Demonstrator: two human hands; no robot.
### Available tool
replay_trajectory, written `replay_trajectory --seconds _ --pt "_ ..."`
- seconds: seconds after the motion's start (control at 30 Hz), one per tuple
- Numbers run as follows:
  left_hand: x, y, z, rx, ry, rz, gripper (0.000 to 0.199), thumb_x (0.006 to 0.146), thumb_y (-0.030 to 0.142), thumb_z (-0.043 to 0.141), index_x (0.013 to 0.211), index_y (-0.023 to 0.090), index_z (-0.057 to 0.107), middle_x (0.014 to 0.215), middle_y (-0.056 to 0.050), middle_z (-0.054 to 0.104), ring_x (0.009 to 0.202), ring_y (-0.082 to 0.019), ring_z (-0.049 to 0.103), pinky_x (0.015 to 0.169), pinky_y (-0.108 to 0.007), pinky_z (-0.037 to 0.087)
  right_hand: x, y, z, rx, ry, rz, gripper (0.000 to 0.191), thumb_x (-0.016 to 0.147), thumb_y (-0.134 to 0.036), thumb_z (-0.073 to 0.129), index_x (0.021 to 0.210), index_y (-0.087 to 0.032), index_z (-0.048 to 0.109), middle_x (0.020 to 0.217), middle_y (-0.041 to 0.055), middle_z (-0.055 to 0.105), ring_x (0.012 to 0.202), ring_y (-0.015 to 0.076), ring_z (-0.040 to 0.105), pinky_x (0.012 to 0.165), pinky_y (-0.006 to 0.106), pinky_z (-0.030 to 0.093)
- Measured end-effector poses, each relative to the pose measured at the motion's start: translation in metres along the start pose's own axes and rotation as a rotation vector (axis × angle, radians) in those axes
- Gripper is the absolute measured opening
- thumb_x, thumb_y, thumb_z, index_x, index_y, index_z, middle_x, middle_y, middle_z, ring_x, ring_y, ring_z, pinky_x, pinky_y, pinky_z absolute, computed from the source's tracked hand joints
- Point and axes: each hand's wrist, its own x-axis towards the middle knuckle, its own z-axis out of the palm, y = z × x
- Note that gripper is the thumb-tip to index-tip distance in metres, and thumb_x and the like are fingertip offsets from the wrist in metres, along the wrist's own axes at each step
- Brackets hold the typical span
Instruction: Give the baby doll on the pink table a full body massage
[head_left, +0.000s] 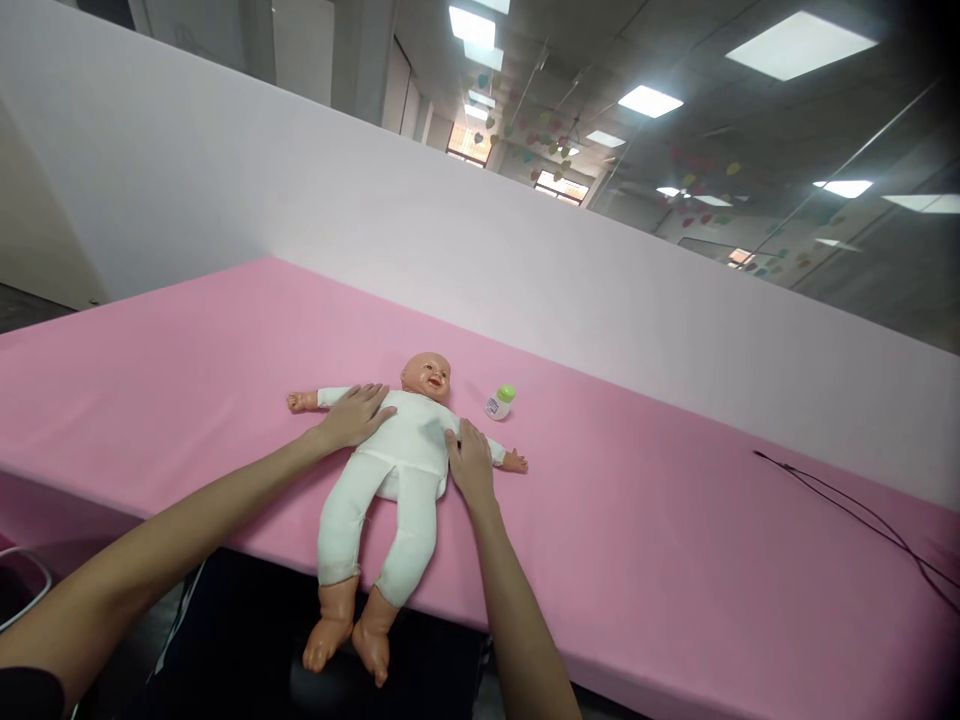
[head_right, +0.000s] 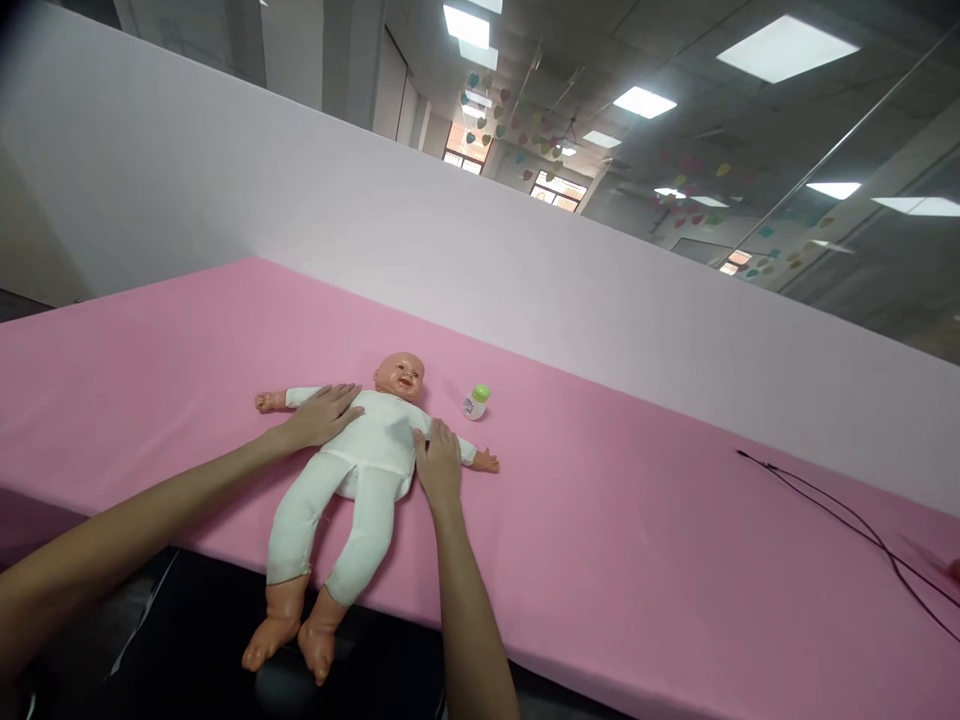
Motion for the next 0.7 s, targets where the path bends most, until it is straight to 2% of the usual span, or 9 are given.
replay_trajectory --seconds 0.1,0.2,0.3,0.4,0.47,0.53,0.57,0.63,0.7 --pt "-0.006 -0.015 -0.006 0.134 0.063 0.009 0.065 0.105 0.05 0.029 0.143 0.006 0.055 0.155 -0.024 0.05 0.148 -0.04 0.042 0.122 -0.056 0.026 -0.002 0.003 -0.008 -0.15 0.024 0.015 0.061 0.107 -0.054 0.026 0.13 -0.011 0.063 0.132 0.0215 0.067 0.126 0.0331 0.058 0.112 0.048 0.036" --pt "-0.006 -0.009 -0.021 0.112 0.181 -0.005 0.065 0.104 0.05 0.033 0.144 0.003 0.054 0.156 -0.027 0.047 0.15 -0.042 0.037 0.122 -0.058 0.028 0.001 0.013 -0.023 -0.285 0.065 0.112 0.058 0.106 -0.054 0.029 0.116 -0.013 0.069 0.126 0.0238 0.068 0.124 0.0372 0.057 0.107 0.051 0.038" --pt "0.006 0.03 -0.039 -0.111 0.275 0.124 0.07 0.102 0.054 0.042 0.153 0.007 0.046 0.165 -0.021 0.036 0.157 -0.039 0.023 0.127 -0.057 0.02 0.012 0.028 -0.046 -0.282 0.104 0.199 0.053 0.105 -0.052 0.032 0.112 -0.015 0.07 0.118 0.0234 0.07 0.118 0.0384 0.058 0.101 0.052 0.041" --pt "0.035 0.09 -0.042 -0.592 0.122 0.228 0.065 0.1 0.059 0.048 0.151 0.019 0.053 0.161 -0.011 0.047 0.154 -0.032 0.034 0.128 -0.049 0.024 0.033 0.037 -0.07 -0.143 0.087 0.226 0.048 0.106 -0.047 0.029 0.114 -0.017 0.066 0.112 0.0189 0.071 0.108 0.0341 0.062 0.092 0.046 0.046" --pt "0.063 0.127 -0.031 -1.067 -0.076 0.057 0.063 0.101 0.06 0.046 0.141 0.014 0.062 0.154 -0.017 0.054 0.146 -0.033 0.047 0.124 -0.044 0.034 0.051 0.037 -0.08 -0.059 0.082 0.202 0.045 0.106 -0.043 0.027 0.116 -0.018 0.063 0.112 0.0159 0.07 0.105 0.0314 0.063 0.088 0.044 0.048" --pt "0.093 0.154 -0.013 -1.569 -0.302 -0.259 0.075 0.104 0.063 0.03 0.143 0.006 0.058 0.152 -0.026 0.054 0.14 -0.033 0.055 0.115 -0.044 0.046 0.067 0.037 -0.084 -0.012 0.089 0.147 0.042 0.105 -0.036 0.025 0.12 -0.018 0.06 0.114 0.0147 0.07 0.106 0.03 0.064 0.088 0.044 0.05" --pt "0.108 0.162 -0.003 -1.749 -0.341 -0.4 0.077 0.105 0.062 0.027 0.145 0.003 0.054 0.152 -0.029 0.052 0.139 -0.033 0.055 0.113 -0.043 0.049 0.074 0.038 -0.083 -0.001 0.095 0.116 0.04 0.104 -0.033 0.026 0.122 -0.018 0.059 0.117 0.0153 0.069 0.111 0.0301 0.063 0.092 0.045 0.05" --pt "0.132 0.171 0.015 -1.98 -0.302 -0.626 0.076 0.106 0.06 0.026 0.148 0.001 0.049 0.156 -0.03 0.046 0.144 -0.031 0.05 0.112 -0.04 0.05 0.084 0.042 -0.08 0.004 0.1 0.058 0.04 0.103 -0.031 0.028 0.124 -0.017 0.059 0.127 0.0174 0.066 0.125 0.031 0.059 0.102 0.049 0.047" --pt "0.149 0.174 0.03 -2.063 -0.219 -0.73 0.075 0.106 0.059 0.026 0.15 0.001 0.046 0.161 -0.028 0.04 0.149 -0.029 0.043 0.113 -0.037 0.049 0.089 0.049 -0.075 0.006 0.08 0.018 0.041 0.104 -0.034 0.028 0.123 -0.018 0.06 0.134 0.0172 0.064 0.135 0.0311 0.053 0.11 0.051 0.043"
